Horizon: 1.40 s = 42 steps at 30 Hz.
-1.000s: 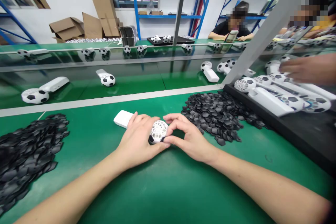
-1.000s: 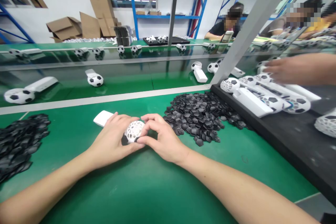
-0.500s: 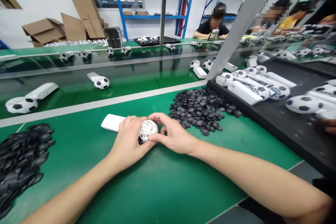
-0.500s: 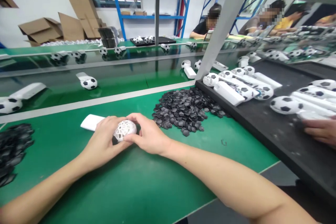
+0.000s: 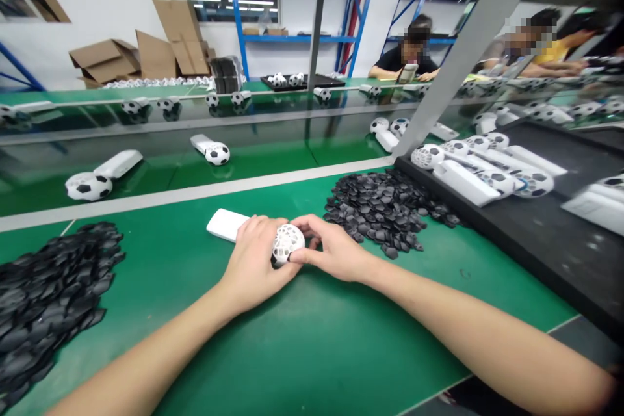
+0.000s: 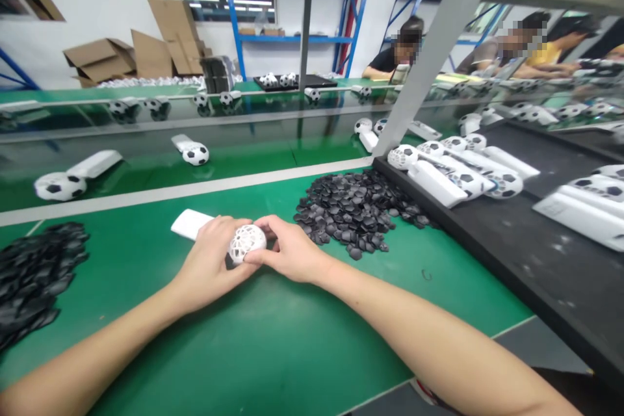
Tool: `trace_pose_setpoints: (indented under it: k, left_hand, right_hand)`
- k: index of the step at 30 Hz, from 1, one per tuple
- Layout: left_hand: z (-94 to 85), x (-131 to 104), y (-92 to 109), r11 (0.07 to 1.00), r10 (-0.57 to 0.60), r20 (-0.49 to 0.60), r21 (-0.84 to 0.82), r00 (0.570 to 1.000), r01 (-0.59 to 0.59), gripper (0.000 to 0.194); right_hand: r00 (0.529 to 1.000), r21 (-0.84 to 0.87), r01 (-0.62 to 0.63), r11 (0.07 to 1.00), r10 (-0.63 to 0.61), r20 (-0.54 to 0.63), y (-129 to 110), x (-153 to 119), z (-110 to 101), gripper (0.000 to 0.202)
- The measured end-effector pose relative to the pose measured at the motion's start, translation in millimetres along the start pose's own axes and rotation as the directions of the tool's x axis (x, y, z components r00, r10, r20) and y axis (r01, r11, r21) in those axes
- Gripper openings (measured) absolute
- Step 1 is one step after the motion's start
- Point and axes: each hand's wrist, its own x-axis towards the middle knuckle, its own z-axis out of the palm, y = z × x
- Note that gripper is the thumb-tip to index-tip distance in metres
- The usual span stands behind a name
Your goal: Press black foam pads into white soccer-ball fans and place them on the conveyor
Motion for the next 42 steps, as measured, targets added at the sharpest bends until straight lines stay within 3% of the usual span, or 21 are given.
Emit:
trace_pose_setpoints:
  k: [2,4,7,10,13,15,17,19,21,24,28,32,36,42]
  left_hand:
    - [-2.4,1,-4,0.999,0.031,0.026,-0.016,0.999,-0.031,0.048]
    - [-5.7,2,-8,0.998,0.059,0.061,-0.021,0.996,-0.057,0.057]
    - [-8.9,0,-11,0.997,0.072,0.166,-0.054,0.984,-0.064,0.056]
    - [-5.2,-4,-7,0.993,-0.009,0.207,-0.110,0.978,0.032,0.057]
    - [1.8,-6,-2,0.978,-0.117,0.110,-0.162,0.987,0.134,0.051]
    - [3.3,-4,-1,0.973,-0.103,0.090,-0.196,0.991,0.119,0.045]
    - [1.0,-1,-4,0.968,-0.034,0.137,-0.241,0.990,0.067,0.044]
    - [-3.5,1,-7,0.956,0.025,0.204,-0.292,0.979,0.036,0.048]
    - [-8.2,3,-10,0.947,0.029,0.241,-0.316,0.970,0.050,0.052]
    - [-14.0,4,-12,0.942,0.010,0.275,-0.325,0.961,0.083,0.054]
    - [-20.4,7,-14,0.923,0.124,0.372,-0.385,0.920,0.031,0.055]
    - [-22.1,8,-14,0.923,0.144,0.351,-0.384,0.925,0.002,0.055]
    - [-21.0,6,-12,0.927,0.136,0.322,-0.375,0.937,-0.006,0.053]
    - [-16.0,5,-17,0.912,0.136,0.290,-0.410,0.947,-0.005,0.050]
  right_hand:
    - [1.000,-0.052,0.018,0.998,-0.019,-0.018,5,7,-11,0.027]
    - [0.988,-0.348,0.026,0.937,-0.078,-0.135,14,14,-27,0.021]
    - [0.961,-0.735,-0.079,0.674,-0.144,-0.236,28,21,-51,0.019]
    - [0.980,-0.804,-0.076,0.589,-0.105,-0.169,38,22,-61,0.015]
    - [0.992,-0.837,-0.036,0.546,-0.082,-0.096,40,20,-61,0.017]
    - [0.994,-0.851,-0.032,0.525,-0.075,-0.083,38,18,-59,0.019]
    - [0.994,-0.857,-0.035,0.514,-0.075,-0.086,35,16,-57,0.020]
    - [0.992,-0.846,-0.035,0.532,-0.088,-0.096,32,14,-55,0.020]
    - [0.987,-0.787,0.000,0.616,-0.125,-0.098,28,10,-51,0.019]
    - [0.977,-0.588,0.121,0.800,-0.199,-0.070,19,5,-44,0.017]
    - [0.980,-0.358,0.169,0.918,-0.195,-0.036,3,-3,-33,0.015]
    - [0.981,-0.210,0.195,0.958,-0.190,0.040,-14,-9,-25,0.012]
    - [0.962,-0.171,0.269,0.948,-0.258,0.087,-19,-14,-22,0.018]
    - [0.968,-0.195,0.243,0.950,-0.251,-0.021,-18,-15,-18,0.006]
